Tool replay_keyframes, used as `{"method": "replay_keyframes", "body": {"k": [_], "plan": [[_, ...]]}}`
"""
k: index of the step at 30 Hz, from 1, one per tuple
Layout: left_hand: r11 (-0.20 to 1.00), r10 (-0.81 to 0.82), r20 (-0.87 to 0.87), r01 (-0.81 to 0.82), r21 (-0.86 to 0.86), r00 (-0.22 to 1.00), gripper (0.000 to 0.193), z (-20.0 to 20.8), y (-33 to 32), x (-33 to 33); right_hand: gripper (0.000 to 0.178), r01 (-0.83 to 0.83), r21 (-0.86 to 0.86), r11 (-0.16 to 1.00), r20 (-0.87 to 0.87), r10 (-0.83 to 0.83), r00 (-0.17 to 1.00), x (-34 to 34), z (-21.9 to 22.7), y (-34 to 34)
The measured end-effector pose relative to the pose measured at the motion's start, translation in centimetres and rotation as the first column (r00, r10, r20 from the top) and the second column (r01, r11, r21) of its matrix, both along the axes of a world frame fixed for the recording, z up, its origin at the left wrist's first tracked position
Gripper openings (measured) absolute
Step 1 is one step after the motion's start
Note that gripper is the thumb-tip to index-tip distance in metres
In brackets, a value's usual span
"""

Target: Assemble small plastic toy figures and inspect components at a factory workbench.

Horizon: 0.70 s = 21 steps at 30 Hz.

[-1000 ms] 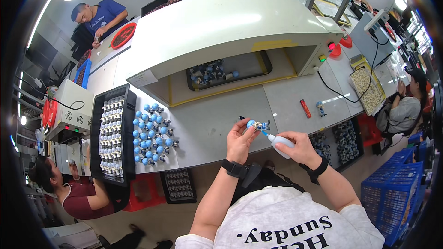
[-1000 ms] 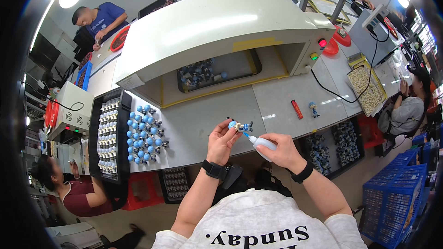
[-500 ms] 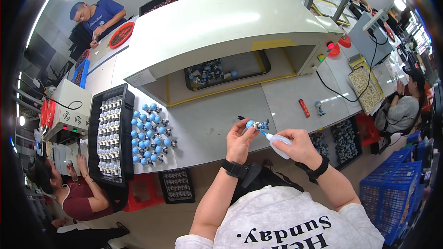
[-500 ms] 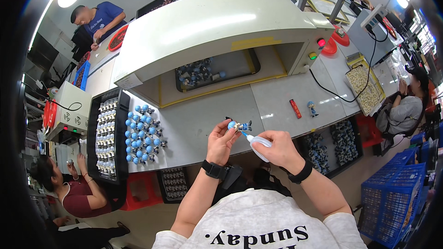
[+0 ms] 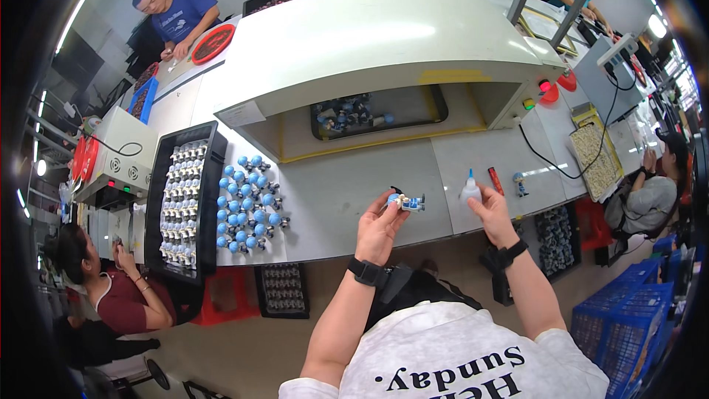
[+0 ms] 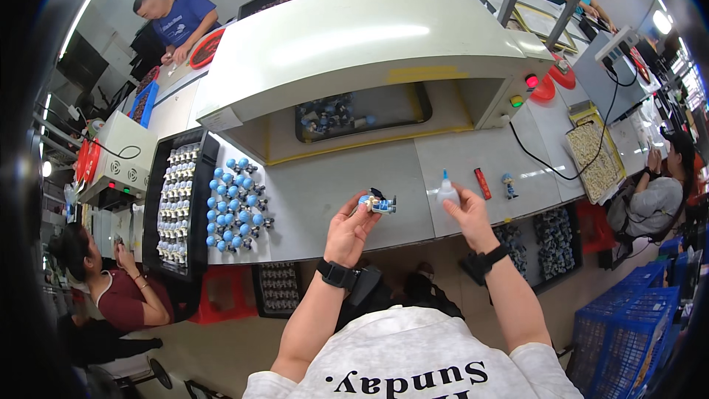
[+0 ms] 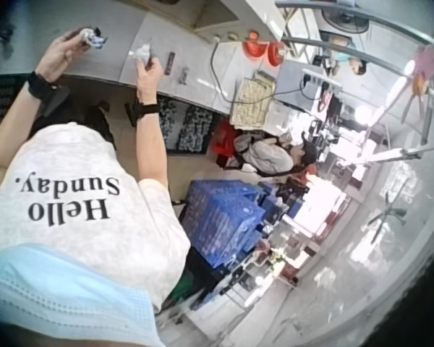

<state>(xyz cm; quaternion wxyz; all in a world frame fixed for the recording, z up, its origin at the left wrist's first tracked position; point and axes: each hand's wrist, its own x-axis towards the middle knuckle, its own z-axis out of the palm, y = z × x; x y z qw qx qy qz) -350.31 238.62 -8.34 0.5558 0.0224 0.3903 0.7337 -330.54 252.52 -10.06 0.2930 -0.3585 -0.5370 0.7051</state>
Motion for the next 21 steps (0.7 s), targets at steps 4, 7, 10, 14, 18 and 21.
{"method": "replay_keyframes", "body": {"k": [4,7,10,14,18,21], "plan": [[1.0,-0.006,-0.022,0.007,0.019,1.0,0.037,0.6,-0.7,-0.2,0.037,0.129,0.231,0.964,0.108,-0.157,0.982,-0.1,-4.5,4.4],[0.999,0.002,-0.032,-0.001,0.032,0.999,0.039,0.9,-1.1,-0.2,0.035,0.17,0.36,0.917,0.331,-0.296,0.896,0.4,-6.8,6.8],[0.999,-0.008,-0.032,0.009,0.041,0.999,0.038,1.3,-1.6,-0.3,0.035,0.186,0.37,0.91,0.306,-0.309,0.9,0.2,-7.4,7.4],[0.997,-0.053,0.002,0.053,0.053,0.999,0.035,1.9,-1.8,-0.1,0.037,0.179,0.342,0.922,0.323,-0.295,0.899,0.5,-7.7,7.4],[0.994,-0.083,0.029,0.081,0.079,0.996,0.034,2.7,-1.6,0.3,0.04,0.264,0.612,0.745,0.283,-0.518,0.807,0.1,-6.0,5.2],[0.994,-0.102,0.009,0.102,0.048,0.995,0.035,2.8,-1.4,0.6,0.035,0.267,0.56,0.784,0.22,-0.452,0.864,-1.8,0.1,-0.2]]}}
